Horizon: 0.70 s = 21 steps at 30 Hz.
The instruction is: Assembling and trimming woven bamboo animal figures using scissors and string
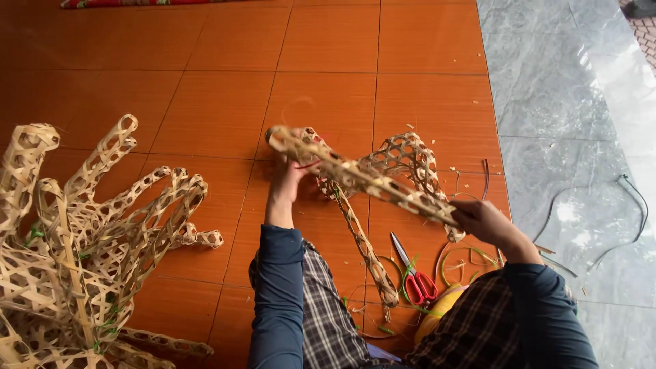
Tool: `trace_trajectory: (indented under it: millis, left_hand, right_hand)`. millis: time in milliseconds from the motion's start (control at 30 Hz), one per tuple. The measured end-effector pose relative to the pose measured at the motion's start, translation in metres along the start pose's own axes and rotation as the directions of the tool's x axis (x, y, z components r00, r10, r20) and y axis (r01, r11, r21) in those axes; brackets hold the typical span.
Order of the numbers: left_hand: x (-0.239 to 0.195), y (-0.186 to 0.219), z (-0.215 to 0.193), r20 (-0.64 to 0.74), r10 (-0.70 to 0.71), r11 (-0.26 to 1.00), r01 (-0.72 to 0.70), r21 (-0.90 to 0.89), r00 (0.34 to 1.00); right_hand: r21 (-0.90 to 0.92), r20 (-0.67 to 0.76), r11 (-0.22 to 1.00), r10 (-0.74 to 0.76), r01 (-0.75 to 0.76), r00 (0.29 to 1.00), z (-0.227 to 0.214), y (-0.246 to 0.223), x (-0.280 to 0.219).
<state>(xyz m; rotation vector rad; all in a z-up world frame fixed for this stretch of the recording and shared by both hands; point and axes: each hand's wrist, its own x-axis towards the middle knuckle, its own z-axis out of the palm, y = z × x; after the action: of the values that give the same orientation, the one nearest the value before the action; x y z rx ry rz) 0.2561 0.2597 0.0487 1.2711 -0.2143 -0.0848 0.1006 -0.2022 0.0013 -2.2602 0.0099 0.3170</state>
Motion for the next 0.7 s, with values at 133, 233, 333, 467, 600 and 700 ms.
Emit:
trace_trajectory:
  millis: [133,233,333,467,600,700]
  left_hand:
    - [-0.005,0.013,0.023,0.293,-0.076,0.859,0.212,-0.466,0.953]
    - [0.002,-0.006,0.012,0.382,0.031,0.807,0.202,-0.556,0.924]
    - [0.021,-0.053,-0.021,0.249,0.079,0.902,0.038,-0.43,0.965]
    - [0.022,-0.036,-0.031,0.015,0.064,0.862,-0.048,-0.504,0.998]
    - [0.036,-0.033,-0.109,-0.546,0.053,0.78,-0.376,-0.5,0.836]
    - [0.0,0.018,-0.121,-0.787,-0.016,0.644,-0.596,-0.48,0.617]
  right_hand:
    - [0.065,0.158,0.997,0.029,-0.04,0.987,0.003,0.004,0.01]
    - [0.087,0.228,0.994,0.043,-0.064,0.973,0.0,-0.009,0.009]
    - [0.153,0.251,0.985,0.042,-0.082,0.967,-0.003,-0.023,0.005]
    - [0.236,0.276,0.964,0.055,-0.123,0.96,-0.012,-0.04,-0.003]
    - [0.369,0.078,0.914,0.15,-0.168,0.986,-0.014,-0.003,0.003]
    - [0.339,-0.195,0.931,0.21,-0.135,0.958,-0.017,0.03,0.013]
